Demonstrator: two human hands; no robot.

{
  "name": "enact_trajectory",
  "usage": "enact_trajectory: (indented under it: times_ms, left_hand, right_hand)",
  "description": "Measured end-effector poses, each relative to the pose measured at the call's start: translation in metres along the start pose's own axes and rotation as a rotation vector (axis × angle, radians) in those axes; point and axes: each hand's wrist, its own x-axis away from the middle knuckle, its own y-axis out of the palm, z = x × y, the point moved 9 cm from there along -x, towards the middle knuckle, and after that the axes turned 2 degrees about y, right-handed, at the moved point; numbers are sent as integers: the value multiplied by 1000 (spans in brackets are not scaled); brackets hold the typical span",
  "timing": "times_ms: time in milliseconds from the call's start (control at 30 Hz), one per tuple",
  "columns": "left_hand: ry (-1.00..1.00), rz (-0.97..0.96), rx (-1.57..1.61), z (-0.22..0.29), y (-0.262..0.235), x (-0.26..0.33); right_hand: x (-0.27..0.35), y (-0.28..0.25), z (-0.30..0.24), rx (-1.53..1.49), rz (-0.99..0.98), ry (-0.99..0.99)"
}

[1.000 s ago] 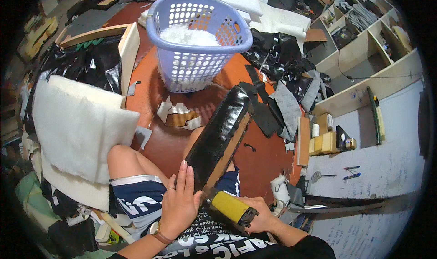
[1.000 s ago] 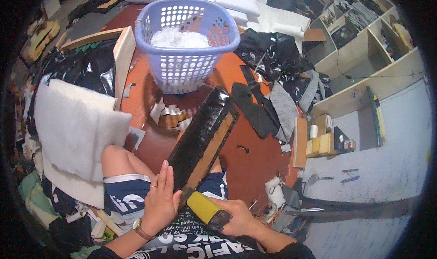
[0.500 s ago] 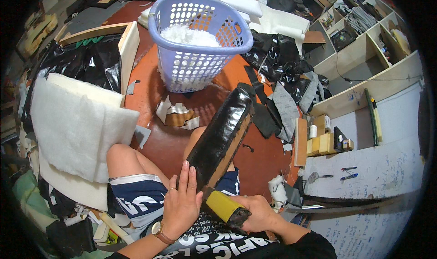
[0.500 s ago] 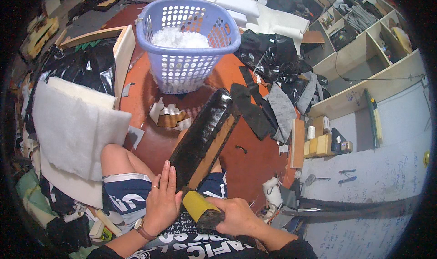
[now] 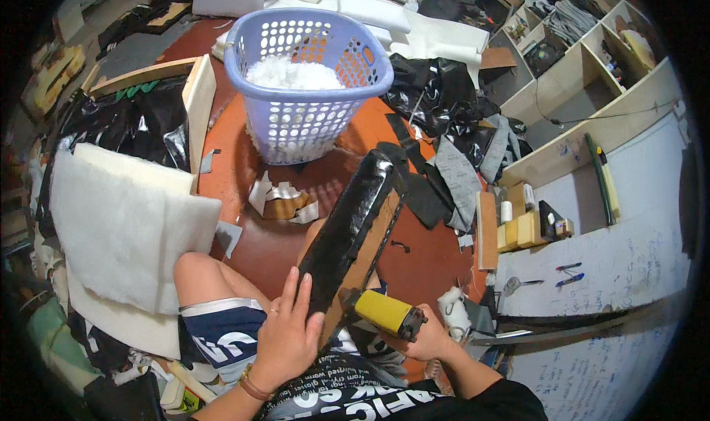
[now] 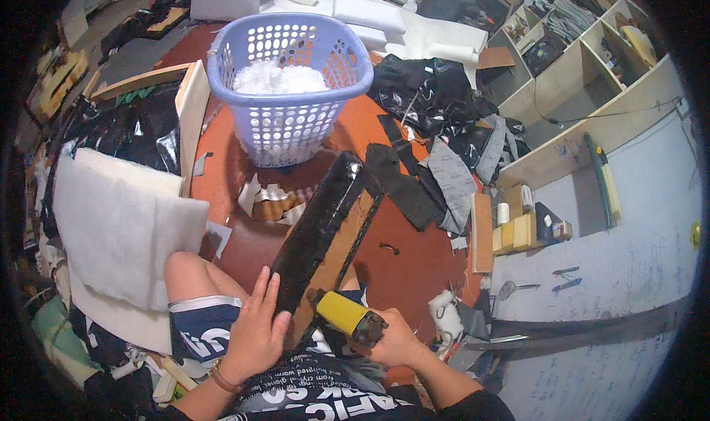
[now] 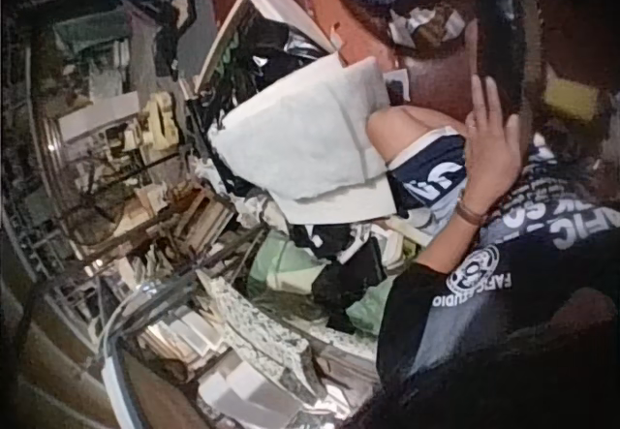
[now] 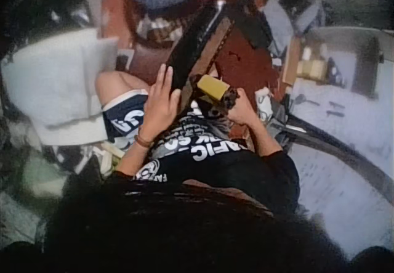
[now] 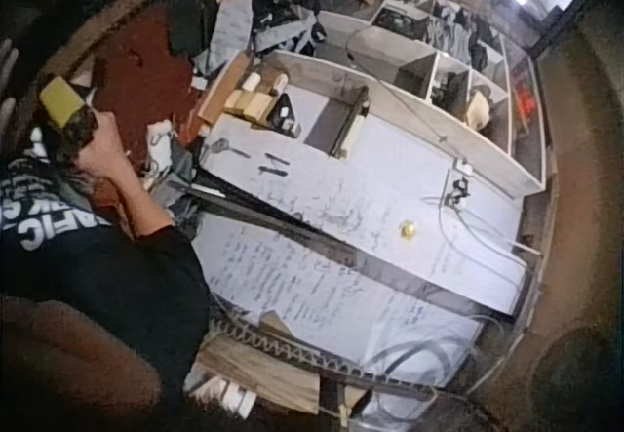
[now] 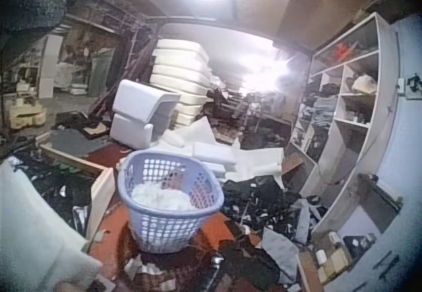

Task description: The person sits on the floor and assembles a long black furniture component. They use a yellow power tool to fasten parts together, then insert white foam padding into the assembly. The person repeatedly handles and adjusts the component while working.

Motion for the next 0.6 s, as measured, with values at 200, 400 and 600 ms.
enact_trajectory:
  times_ms: [200, 400, 600]
  left_hand:
    - [18, -59, 335, -37, -8, -53]
    - [4, -167, 495, -64, 19, -96]
    - [196, -186, 401, -27, 4, -81]
  right_hand:
    - [-1, -8, -2, 100, 29, 0]
    - [-7, -17, -17, 91, 40, -31]
    - [-14, -17, -14, 81, -11, 43]
